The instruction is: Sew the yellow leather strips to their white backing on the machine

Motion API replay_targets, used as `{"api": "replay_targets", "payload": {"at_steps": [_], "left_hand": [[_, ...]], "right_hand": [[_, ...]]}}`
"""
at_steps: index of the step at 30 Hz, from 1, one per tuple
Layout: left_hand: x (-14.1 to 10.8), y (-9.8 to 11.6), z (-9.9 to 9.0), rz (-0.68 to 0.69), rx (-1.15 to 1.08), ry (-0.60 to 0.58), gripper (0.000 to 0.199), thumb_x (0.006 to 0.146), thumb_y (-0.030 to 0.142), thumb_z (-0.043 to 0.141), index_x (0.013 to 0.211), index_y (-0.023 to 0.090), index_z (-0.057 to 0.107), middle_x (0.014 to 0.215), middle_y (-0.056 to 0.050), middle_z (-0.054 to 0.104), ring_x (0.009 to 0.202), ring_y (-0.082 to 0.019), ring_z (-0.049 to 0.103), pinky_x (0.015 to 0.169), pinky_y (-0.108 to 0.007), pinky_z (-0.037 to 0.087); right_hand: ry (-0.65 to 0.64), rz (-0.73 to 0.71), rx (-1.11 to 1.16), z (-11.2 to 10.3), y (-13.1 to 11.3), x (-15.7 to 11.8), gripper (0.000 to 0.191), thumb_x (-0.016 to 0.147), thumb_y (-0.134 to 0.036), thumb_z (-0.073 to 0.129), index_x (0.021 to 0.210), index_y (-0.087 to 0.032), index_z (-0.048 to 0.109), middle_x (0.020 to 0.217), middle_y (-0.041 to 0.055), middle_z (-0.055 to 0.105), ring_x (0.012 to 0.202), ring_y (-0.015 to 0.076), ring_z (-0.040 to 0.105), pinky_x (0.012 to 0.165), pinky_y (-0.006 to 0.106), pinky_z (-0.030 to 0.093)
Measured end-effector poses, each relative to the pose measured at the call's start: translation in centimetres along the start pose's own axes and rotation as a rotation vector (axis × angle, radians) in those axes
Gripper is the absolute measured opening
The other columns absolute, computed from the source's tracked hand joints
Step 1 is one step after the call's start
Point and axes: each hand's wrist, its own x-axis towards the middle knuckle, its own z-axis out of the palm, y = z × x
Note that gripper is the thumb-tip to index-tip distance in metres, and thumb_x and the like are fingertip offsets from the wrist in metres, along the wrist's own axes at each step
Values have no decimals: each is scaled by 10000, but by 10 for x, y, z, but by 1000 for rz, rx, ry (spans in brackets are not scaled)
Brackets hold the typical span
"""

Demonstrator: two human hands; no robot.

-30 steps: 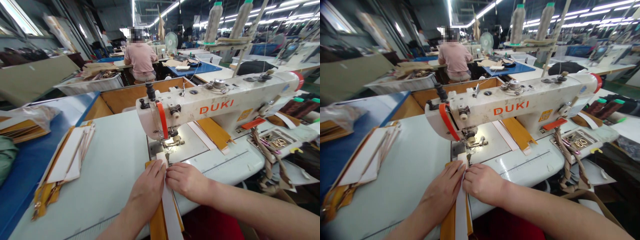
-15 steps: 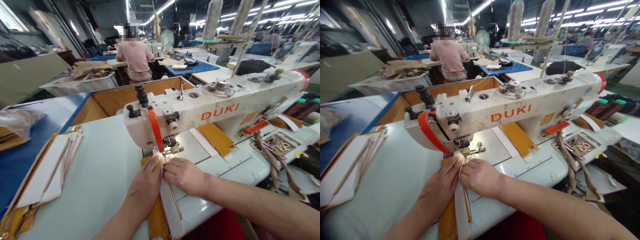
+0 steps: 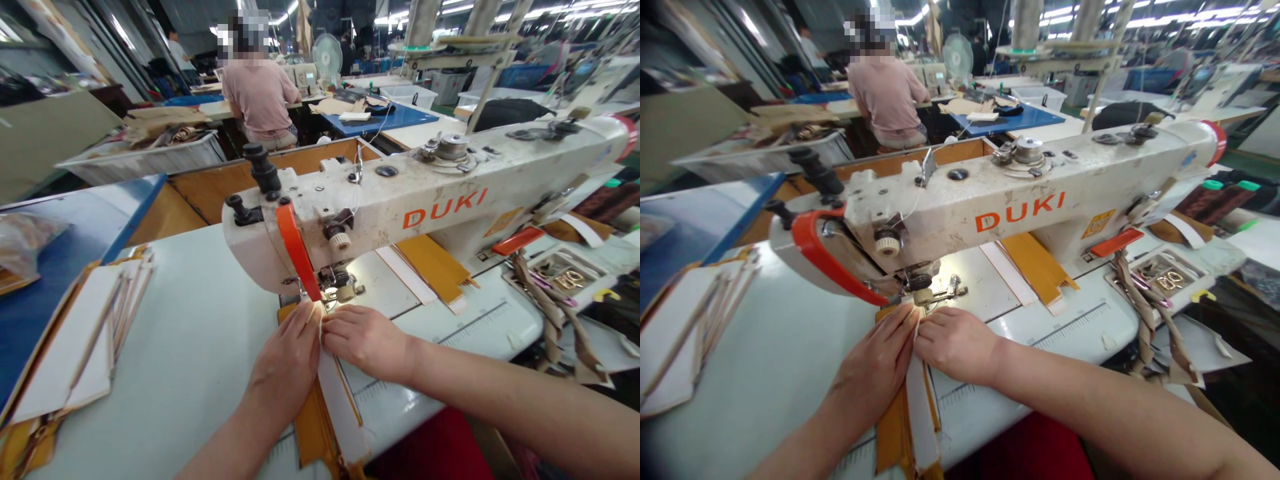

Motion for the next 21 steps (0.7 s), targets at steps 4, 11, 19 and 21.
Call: {"api": "replay_targets", "payload": {"at_steps": [4,11,19,21], "left_hand": [[-4,-3,5,-48,-72,-67,330,940,120,335,1174,64,562,1107,-159,666,1110,-247,604,959,-371,518],[-26,16,-7,-125,-136,-131,395,944,190,369,1299,64,490,1300,-194,587,1232,-266,542,977,-429,507],[-63,49,-50,183,-187,-107,337,894,269,514,1185,126,610,1235,-131,653,1183,-239,585,934,-312,518],[-63,49,-53,208,-204,-101,279,905,224,487,1125,156,643,1167,-103,691,1127,-214,623,914,-283,522]], "right_hand": [[-51,7,2,0,1,0,155,942,-170,536,836,-113,635,859,64,673,864,202,622,866,330,503],[-103,118,54,-9,-11,-17,222,969,-177,490,1130,-88,613,1196,127,645,1114,205,582,970,333,467],[-59,242,239,-28,-55,-65,276,940,-166,464,1177,-104,592,1197,139,635,1178,196,536,1019,337,433],[-22,242,250,-29,-60,-70,254,927,-151,461,1125,-108,613,1144,133,653,1154,197,547,1002,336,449]]}}
